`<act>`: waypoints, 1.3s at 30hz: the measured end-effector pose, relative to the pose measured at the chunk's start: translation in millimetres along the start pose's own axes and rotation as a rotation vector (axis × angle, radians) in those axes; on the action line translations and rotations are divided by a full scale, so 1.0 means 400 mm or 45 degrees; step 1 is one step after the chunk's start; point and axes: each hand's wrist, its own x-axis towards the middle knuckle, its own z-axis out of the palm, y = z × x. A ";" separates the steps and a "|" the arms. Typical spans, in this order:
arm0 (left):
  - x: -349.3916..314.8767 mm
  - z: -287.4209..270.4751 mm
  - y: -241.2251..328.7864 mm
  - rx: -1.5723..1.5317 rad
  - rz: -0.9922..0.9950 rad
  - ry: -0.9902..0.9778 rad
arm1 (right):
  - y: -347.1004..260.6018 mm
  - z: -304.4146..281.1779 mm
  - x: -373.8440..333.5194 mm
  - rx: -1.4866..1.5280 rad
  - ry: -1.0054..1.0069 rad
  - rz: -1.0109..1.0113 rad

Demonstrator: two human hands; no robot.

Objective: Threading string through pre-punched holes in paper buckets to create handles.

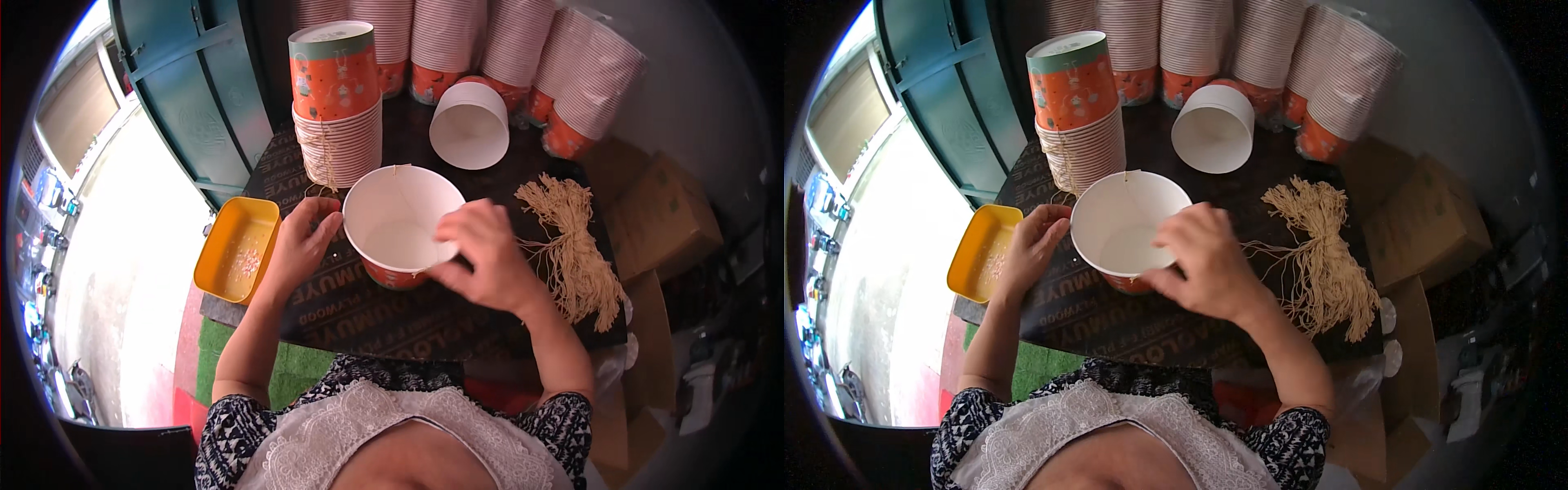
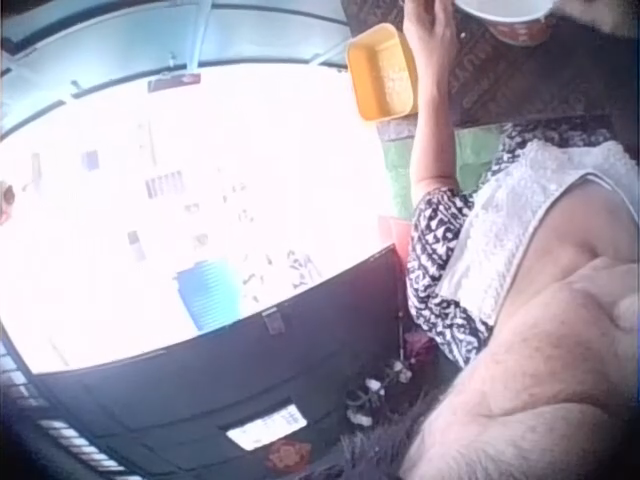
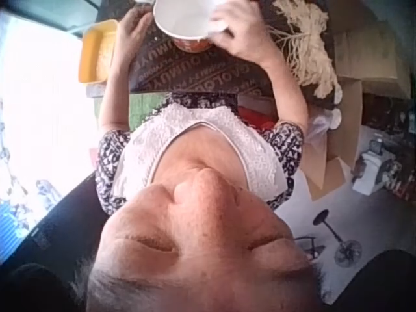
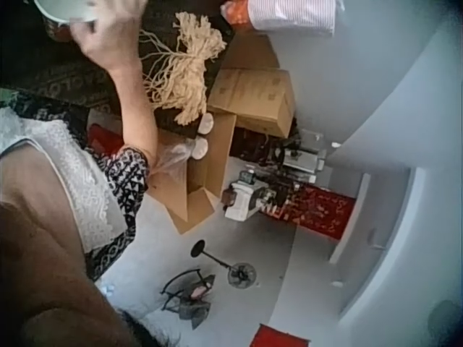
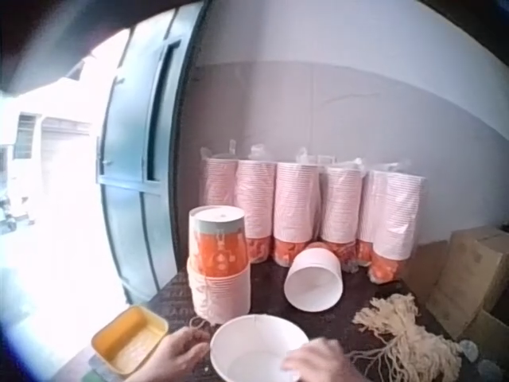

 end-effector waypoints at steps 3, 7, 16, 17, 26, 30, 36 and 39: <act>-0.005 0.007 0.017 -0.015 -0.089 -0.053 | -0.022 0.050 0.002 -0.078 -0.137 -0.150; -0.029 0.014 0.031 -0.106 -0.094 0.021 | -0.006 0.071 0.000 0.000 -0.013 -0.128; -0.072 0.017 0.109 -0.665 0.385 0.158 | -0.058 0.075 0.039 1.095 0.590 0.426; -0.069 0.018 0.123 -0.665 0.393 0.160 | -0.058 0.092 0.045 1.273 0.637 0.392; -0.064 -0.033 0.162 -0.550 0.642 0.447 | -0.093 0.146 0.065 1.356 0.496 0.472; -0.047 -0.071 0.172 -0.479 0.702 0.431 | -0.070 0.159 0.058 1.227 0.616 0.383; -0.037 -0.120 0.209 -0.331 0.712 0.508 | -0.057 0.126 0.032 1.129 0.519 0.527; -0.024 -0.187 0.216 0.028 0.793 0.612 | -0.035 0.128 0.012 1.096 0.491 0.532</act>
